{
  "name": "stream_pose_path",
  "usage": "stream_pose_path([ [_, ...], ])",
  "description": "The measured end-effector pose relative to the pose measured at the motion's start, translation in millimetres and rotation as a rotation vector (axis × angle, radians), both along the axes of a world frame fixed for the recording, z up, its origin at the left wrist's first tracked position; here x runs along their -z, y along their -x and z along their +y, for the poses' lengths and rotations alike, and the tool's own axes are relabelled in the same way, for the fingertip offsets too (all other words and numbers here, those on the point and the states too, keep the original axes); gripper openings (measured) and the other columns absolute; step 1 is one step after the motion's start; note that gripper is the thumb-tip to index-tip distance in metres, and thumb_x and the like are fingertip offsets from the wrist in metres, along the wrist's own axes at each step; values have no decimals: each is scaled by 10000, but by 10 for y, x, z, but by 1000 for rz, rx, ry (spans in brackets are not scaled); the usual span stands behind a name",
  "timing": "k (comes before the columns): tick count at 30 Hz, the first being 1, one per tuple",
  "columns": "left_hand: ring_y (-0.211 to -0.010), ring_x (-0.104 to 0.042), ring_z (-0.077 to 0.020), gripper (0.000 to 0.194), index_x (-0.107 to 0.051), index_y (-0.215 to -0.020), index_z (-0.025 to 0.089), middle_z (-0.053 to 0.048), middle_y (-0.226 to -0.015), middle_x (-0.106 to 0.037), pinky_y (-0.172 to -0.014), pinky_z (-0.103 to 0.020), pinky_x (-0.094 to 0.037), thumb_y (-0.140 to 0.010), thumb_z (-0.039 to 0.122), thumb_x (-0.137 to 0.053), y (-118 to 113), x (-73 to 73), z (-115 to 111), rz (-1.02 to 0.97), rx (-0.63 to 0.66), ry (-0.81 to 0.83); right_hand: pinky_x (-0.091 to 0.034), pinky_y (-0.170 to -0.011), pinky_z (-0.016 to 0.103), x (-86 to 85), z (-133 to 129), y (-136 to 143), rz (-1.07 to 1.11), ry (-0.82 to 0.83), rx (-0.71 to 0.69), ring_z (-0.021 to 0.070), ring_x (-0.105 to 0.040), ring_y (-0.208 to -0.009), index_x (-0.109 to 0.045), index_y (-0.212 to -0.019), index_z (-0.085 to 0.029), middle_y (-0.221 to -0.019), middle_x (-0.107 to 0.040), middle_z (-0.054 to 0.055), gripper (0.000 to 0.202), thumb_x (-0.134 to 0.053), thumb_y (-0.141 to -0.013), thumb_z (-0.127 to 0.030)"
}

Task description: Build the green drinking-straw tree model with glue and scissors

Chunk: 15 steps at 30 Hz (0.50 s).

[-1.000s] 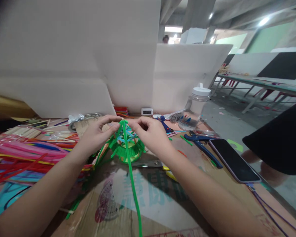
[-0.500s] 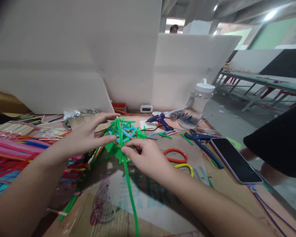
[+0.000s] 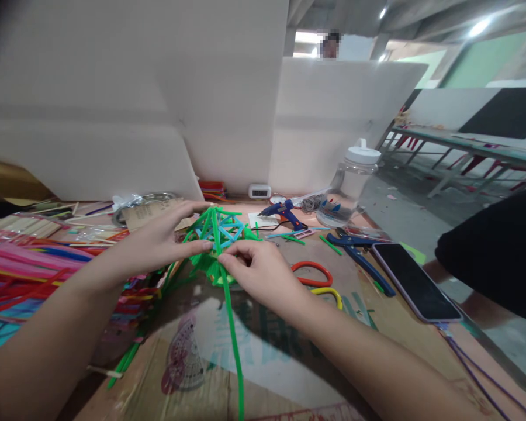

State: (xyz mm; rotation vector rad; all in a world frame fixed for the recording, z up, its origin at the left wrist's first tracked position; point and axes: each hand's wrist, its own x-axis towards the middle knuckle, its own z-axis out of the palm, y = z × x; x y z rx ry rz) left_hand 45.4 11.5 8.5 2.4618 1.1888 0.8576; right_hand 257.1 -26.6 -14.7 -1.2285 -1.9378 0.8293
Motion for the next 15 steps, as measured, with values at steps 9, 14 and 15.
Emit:
stream_pose_path([
  [9,-1257,-515,-249,590,-480,-1334,176,-97,-1353,-552,-1073,-373,-398,-836,440,-655,0,-14,-16,11,3,12,-341,-544,220,-6,-8,28,1,7,-14,108,-488,-594,-677,-706,-175,-631,-581,-16,235,-560,-867,-301],
  [14,-1238,-528,-257,574,-490,-1322,184,-94,-1333,-563,-1064,-393,-409,-833,437,-650,0,-18,-22,1,10,12,-335,-544,222,-12,3,36,-14,12,-18,110,-480,-598,-675,-700,-176,-631,-571,-15,249,-561,-867,-322],
  [15,-1235,-530,-259,569,-491,-1321,189,-92,-1330,-566,-1062,-396,-411,-834,437,-648,-2,-19,-24,2,10,12,-335,-544,223,-11,5,35,-13,16,-21,110,-478,-596,-674,-699,-176,-628,-568,-15,251,-560,-867,-323],
])
